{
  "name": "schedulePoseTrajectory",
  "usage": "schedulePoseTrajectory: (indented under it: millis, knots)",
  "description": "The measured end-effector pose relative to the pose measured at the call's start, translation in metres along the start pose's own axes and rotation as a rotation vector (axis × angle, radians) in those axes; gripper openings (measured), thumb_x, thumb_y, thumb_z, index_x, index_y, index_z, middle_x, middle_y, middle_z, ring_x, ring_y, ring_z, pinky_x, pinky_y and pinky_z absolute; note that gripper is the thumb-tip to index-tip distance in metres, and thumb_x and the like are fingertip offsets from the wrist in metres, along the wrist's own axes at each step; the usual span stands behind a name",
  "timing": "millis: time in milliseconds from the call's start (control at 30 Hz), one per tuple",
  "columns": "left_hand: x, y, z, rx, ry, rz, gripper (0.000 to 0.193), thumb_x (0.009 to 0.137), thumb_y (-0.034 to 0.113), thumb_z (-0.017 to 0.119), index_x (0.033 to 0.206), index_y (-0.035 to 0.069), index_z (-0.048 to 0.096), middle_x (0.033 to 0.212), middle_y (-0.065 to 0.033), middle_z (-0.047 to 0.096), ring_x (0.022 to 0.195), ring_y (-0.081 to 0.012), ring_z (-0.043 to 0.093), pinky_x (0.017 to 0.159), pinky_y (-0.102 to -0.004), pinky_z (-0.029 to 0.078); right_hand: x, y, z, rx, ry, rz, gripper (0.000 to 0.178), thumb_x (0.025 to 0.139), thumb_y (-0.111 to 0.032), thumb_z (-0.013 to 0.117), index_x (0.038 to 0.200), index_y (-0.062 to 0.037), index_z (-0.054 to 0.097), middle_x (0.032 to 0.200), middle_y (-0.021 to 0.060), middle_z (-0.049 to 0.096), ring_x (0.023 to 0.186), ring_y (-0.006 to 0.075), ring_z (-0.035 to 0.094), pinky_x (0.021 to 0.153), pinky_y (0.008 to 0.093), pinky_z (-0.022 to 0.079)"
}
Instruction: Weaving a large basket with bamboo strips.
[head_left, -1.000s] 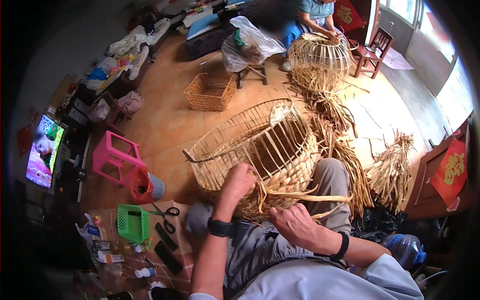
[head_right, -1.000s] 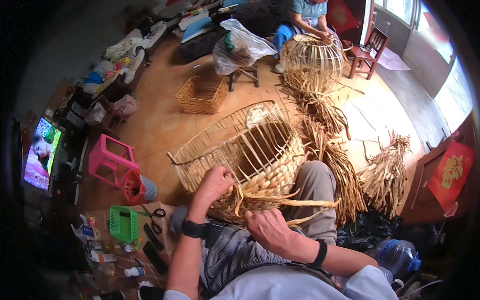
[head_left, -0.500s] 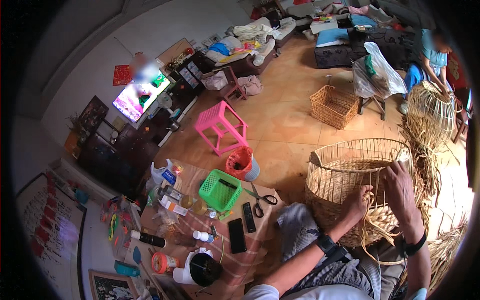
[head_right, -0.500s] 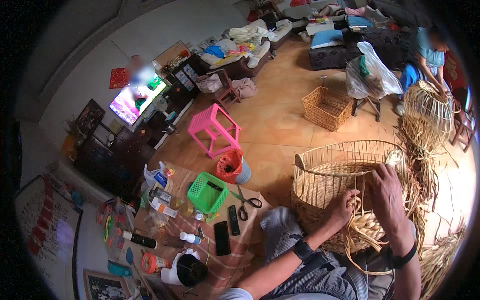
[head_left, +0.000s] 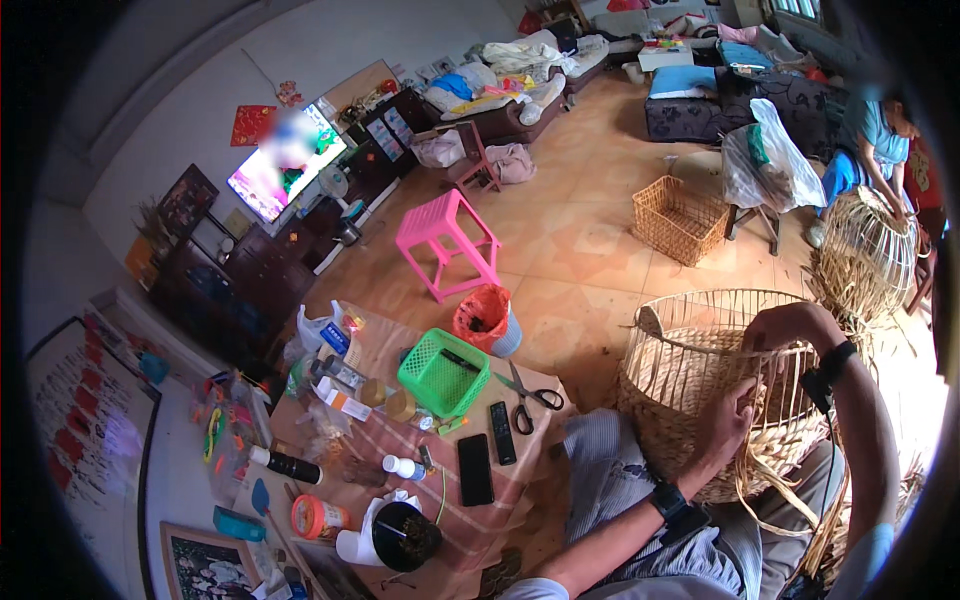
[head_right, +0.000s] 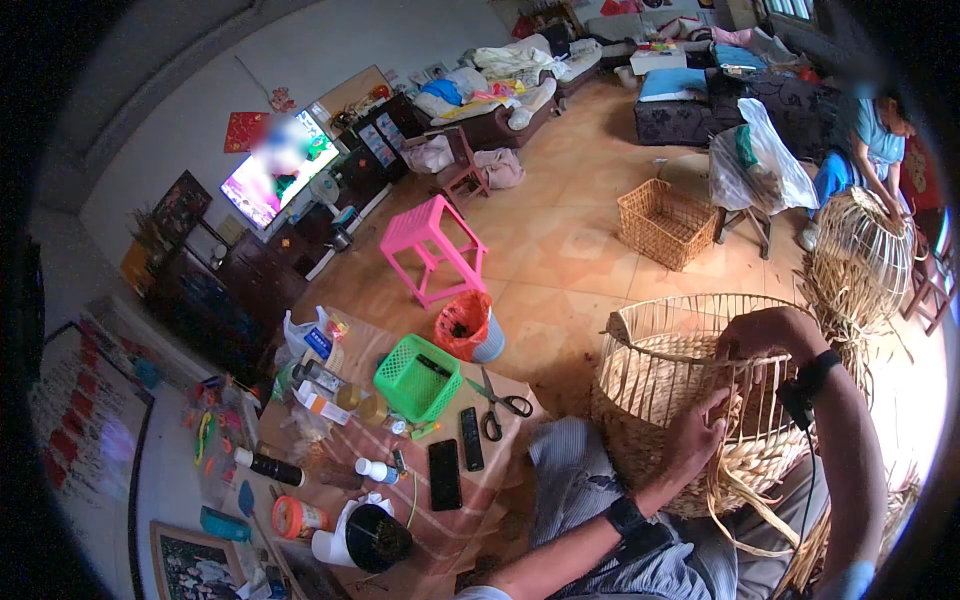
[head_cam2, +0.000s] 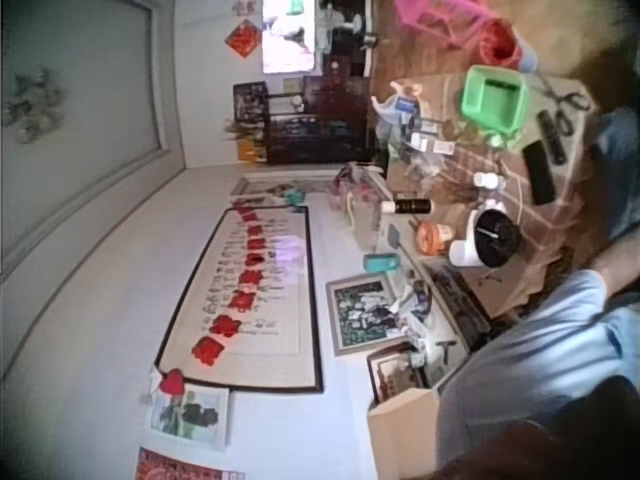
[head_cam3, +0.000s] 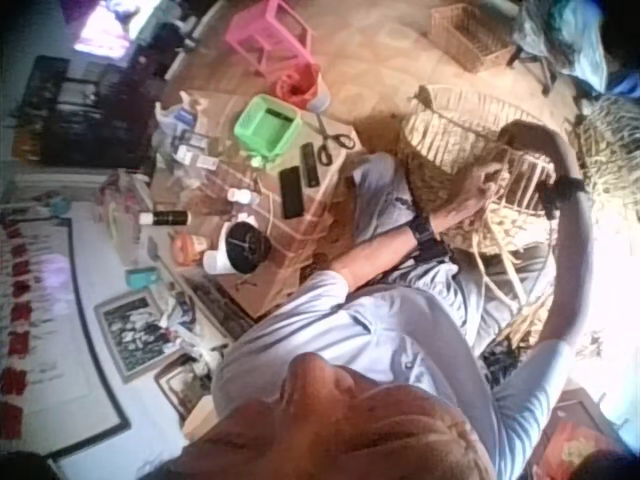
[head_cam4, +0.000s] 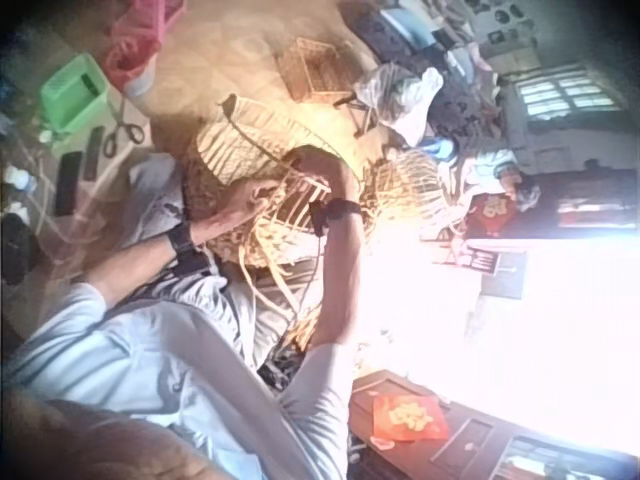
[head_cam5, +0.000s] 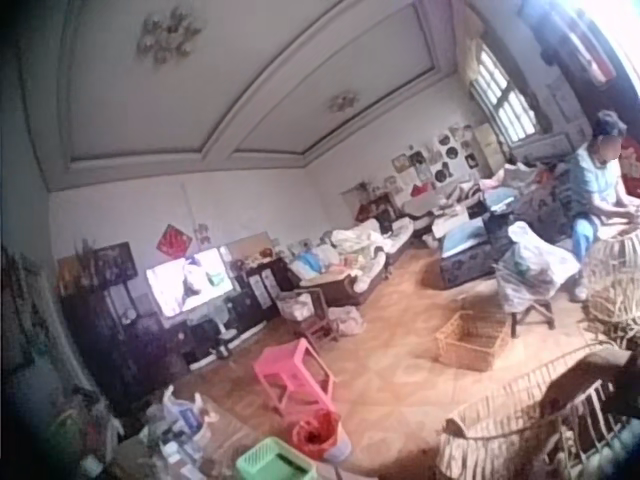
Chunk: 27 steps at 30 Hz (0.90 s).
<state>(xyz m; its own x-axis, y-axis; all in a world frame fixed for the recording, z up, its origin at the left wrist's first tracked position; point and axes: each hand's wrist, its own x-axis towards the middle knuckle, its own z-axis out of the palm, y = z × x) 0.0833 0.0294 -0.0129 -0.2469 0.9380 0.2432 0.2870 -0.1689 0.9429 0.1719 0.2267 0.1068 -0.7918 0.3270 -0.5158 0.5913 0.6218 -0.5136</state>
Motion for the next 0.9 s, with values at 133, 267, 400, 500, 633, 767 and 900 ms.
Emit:
schedulePoseTrajectory:
  millis: [133,267,400,500,633,767,900]
  knots:
    - [-0.006,-0.006,0.002,0.245,0.015,0.054,0.052,0.092,0.012,0.066,0.143,0.012,0.054,0.085,-0.0267,0.068,0.077,-0.0438,0.068,0.069,-0.0515,0.054,0.017,0.015,-0.003,0.141,-0.294,0.085,0.034,0.099,-0.016,0.061,0.132,-0.0058,0.065,0.112,0.0093,0.076,0.098,0.0218,0.073,0.088,0.0375,0.059]
    - [-0.004,-0.013,0.009,0.575,-0.057,0.027,0.051,0.095,0.018,0.066,0.144,0.016,0.050,0.079,-0.0178,0.067,0.064,-0.0334,0.067,0.053,-0.0454,0.052,0.031,0.040,0.007,-0.216,-0.165,0.057,0.037,0.102,-0.029,0.056,0.132,-0.0110,0.067,0.114,0.0062,0.076,0.107,0.0231,0.071,0.094,0.0375,0.054]
    - [0.000,-0.020,0.011,0.602,0.085,0.226,0.056,0.097,0.024,0.064,0.149,0.012,0.047,0.070,-0.0128,0.063,0.053,-0.0289,0.061,0.052,-0.0418,0.052,0.036,0.064,0.024,-0.196,-0.037,0.137,0.035,0.102,-0.024,0.055,0.131,-0.0075,0.067,0.113,0.0072,0.076,0.102,0.0213,0.071,0.088,0.0348,0.054]
    - [0.003,-0.019,0.007,0.622,0.034,0.236,0.050,0.097,0.020,0.063,0.143,0.006,0.051,0.087,-0.0147,0.067,0.064,-0.0269,0.065,0.056,-0.0390,0.054,0.037,0.081,0.032,-0.152,0.045,0.182,0.035,0.102,-0.020,0.054,0.130,-0.0049,0.067,0.112,0.0080,0.076,0.098,0.0200,0.071,0.083,0.0328,0.054]
    - [0.010,-0.009,0.005,0.556,0.077,0.296,0.055,0.094,0.011,0.061,0.147,0.005,0.046,0.104,-0.0165,0.068,0.091,-0.0319,0.065,0.076,-0.0441,0.055,0.033,0.110,0.040,-0.017,0.146,0.222,0.034,0.102,-0.015,0.053,0.129,-0.0014,0.068,0.110,0.0090,0.076,0.092,0.0182,0.071,0.077,0.0301,0.055]
    - [0.014,-0.005,-0.002,0.507,0.063,0.337,0.053,0.090,0.009,0.062,0.141,-0.001,0.051,0.101,-0.0170,0.066,0.099,-0.0334,0.061,0.082,-0.0443,0.052,0.020,0.134,0.044,0.431,0.279,0.208,0.033,0.101,-0.009,0.052,0.127,0.0021,0.068,0.109,0.0100,0.076,0.087,0.0164,0.072,0.071,0.0274,0.055]
    - [0.016,0.000,-0.008,0.505,0.067,0.363,0.052,0.090,0.012,0.064,0.138,-0.003,0.052,0.100,-0.0176,0.065,0.101,-0.0331,0.061,0.085,-0.0430,0.052,0.017,0.130,0.043,0.576,0.288,0.209,0.033,0.101,-0.009,0.051,0.127,0.0024,0.069,0.109,0.0103,0.076,0.085,0.0162,0.072,0.069,0.0267,0.055]
